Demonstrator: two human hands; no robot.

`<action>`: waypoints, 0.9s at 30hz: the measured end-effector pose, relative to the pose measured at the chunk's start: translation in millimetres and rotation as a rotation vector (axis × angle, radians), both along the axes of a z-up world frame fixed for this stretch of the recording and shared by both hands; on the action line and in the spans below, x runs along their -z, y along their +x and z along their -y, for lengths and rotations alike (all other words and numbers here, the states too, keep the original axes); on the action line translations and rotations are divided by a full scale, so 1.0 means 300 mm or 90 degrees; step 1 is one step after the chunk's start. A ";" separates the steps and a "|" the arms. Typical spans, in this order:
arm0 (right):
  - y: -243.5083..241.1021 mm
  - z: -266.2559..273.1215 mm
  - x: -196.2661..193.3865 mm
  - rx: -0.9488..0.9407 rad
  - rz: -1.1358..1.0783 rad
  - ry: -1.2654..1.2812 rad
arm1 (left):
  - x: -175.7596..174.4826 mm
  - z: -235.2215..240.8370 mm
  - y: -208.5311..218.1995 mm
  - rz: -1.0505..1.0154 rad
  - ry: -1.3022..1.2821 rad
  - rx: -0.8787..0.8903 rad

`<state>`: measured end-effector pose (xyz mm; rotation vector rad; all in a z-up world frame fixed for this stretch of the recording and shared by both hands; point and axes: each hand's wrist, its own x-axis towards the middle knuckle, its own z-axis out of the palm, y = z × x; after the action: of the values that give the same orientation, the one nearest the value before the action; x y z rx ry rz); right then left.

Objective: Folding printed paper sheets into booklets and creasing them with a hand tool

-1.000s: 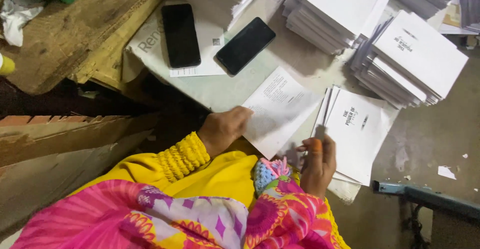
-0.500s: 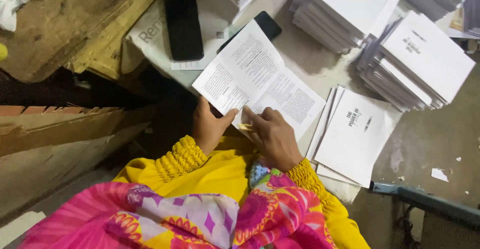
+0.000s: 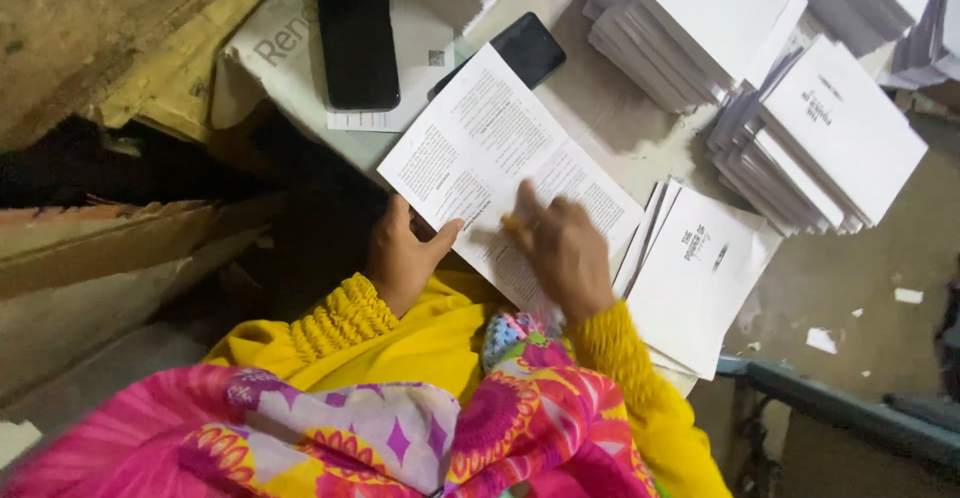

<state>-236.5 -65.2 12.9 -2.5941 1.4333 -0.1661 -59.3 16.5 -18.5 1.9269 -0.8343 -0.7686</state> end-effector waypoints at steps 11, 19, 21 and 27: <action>-0.046 -0.136 -0.160 0.052 0.169 0.367 | 0.002 -0.023 -0.023 0.271 -0.077 0.077; -0.117 -0.081 -0.192 0.294 0.493 0.496 | -0.108 -0.021 -0.067 0.237 -0.142 0.281; -0.131 -0.071 -0.221 0.312 0.526 0.476 | -0.079 -0.005 -0.068 0.225 -0.167 0.307; -0.226 -0.083 -0.245 0.396 0.580 0.436 | -0.083 0.032 -0.085 0.184 -0.156 0.333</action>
<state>-304.4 -40.3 86.5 -1.1976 1.4686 -0.6802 -84.7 6.9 6.3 1.6325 -1.5744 -0.6502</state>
